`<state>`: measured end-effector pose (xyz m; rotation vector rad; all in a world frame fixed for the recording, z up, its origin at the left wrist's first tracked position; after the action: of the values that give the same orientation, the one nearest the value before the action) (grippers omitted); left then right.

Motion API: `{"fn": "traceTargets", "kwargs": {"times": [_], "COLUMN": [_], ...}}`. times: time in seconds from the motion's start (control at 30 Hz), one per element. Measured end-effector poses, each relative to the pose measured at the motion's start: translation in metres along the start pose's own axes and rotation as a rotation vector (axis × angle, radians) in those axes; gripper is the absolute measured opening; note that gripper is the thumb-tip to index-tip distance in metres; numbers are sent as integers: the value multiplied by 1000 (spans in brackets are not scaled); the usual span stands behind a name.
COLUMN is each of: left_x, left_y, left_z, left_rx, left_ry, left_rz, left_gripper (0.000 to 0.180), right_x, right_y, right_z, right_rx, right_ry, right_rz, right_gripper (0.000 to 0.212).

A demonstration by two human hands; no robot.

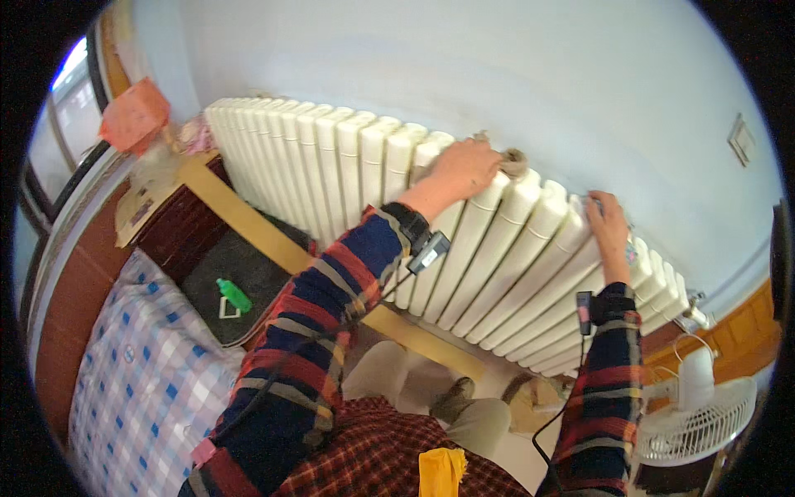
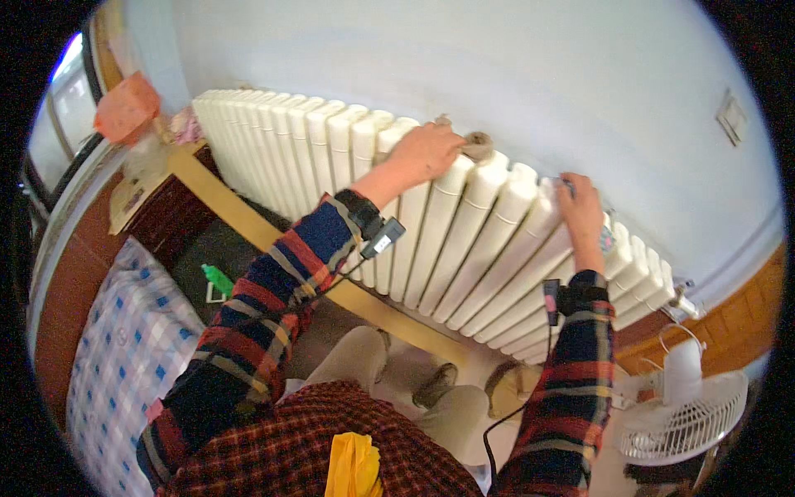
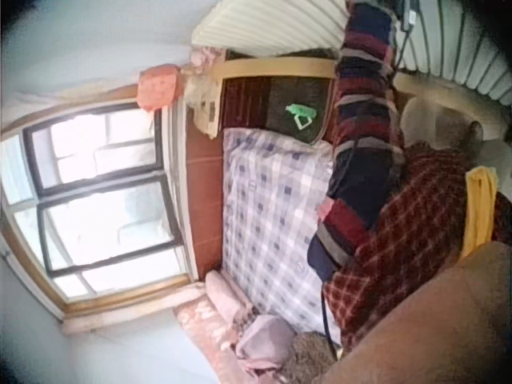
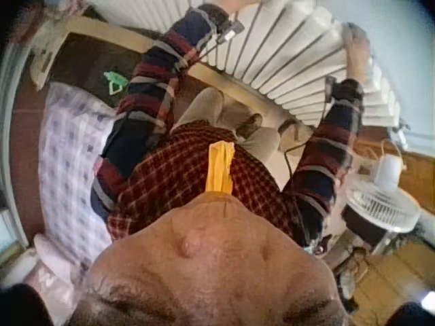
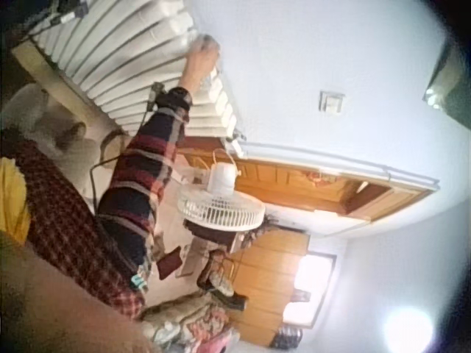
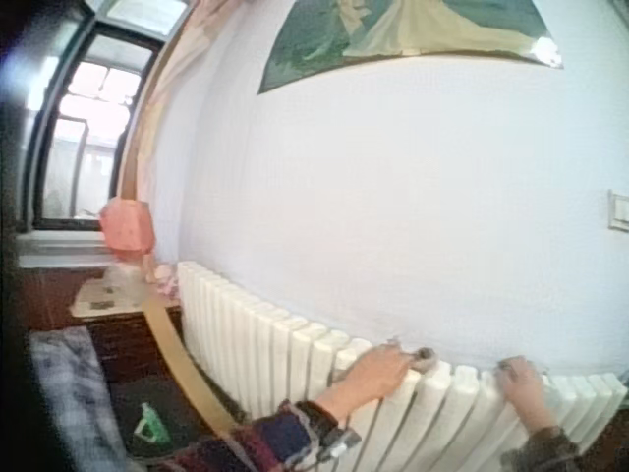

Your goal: The person wipes the top and sides of a white wall-mounted radiator using two cloths, one in each hand. They move along the length of the radiator, cleaning each section sequentially.

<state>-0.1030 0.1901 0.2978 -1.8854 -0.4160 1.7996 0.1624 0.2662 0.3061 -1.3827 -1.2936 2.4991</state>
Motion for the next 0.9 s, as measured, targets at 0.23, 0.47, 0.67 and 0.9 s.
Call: {"fn": "traceTargets", "kwargs": {"times": [0.23, 0.47, 0.67, 0.9], "left_x": [-13, -11, -19, -60], "left_y": [23, -18, 23, 54], "left_z": [-2, 9, -17, 62], "left_rx": [60, -85, 142, -228], "left_ry": [101, -85, -104, 17], "left_rz": [-94, -73, -174, -112], "left_gripper": [27, 26, 18, 23], "right_x": [0, 5, -3, -11], "right_y": [-2, -8, 0, 5], "right_z": [-22, -24, -16, -2], "right_rx": [128, 103, 125, 141], "right_ry": [-81, -62, 33, 47], "right_rz": [27, 24, -50, -85], "right_gripper": [34, 36, 35, 31]}}
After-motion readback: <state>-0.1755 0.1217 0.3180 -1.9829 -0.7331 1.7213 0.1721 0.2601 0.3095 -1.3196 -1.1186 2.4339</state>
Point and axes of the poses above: each hand's wrist, its own y-axis away from the middle knuckle, its own x-axis out of the palm, z = x × y, the point moved 8 cm from there along -y, towards the middle knuckle, and after that the axes turned 1 degree about -y, right-handed, at the moved point
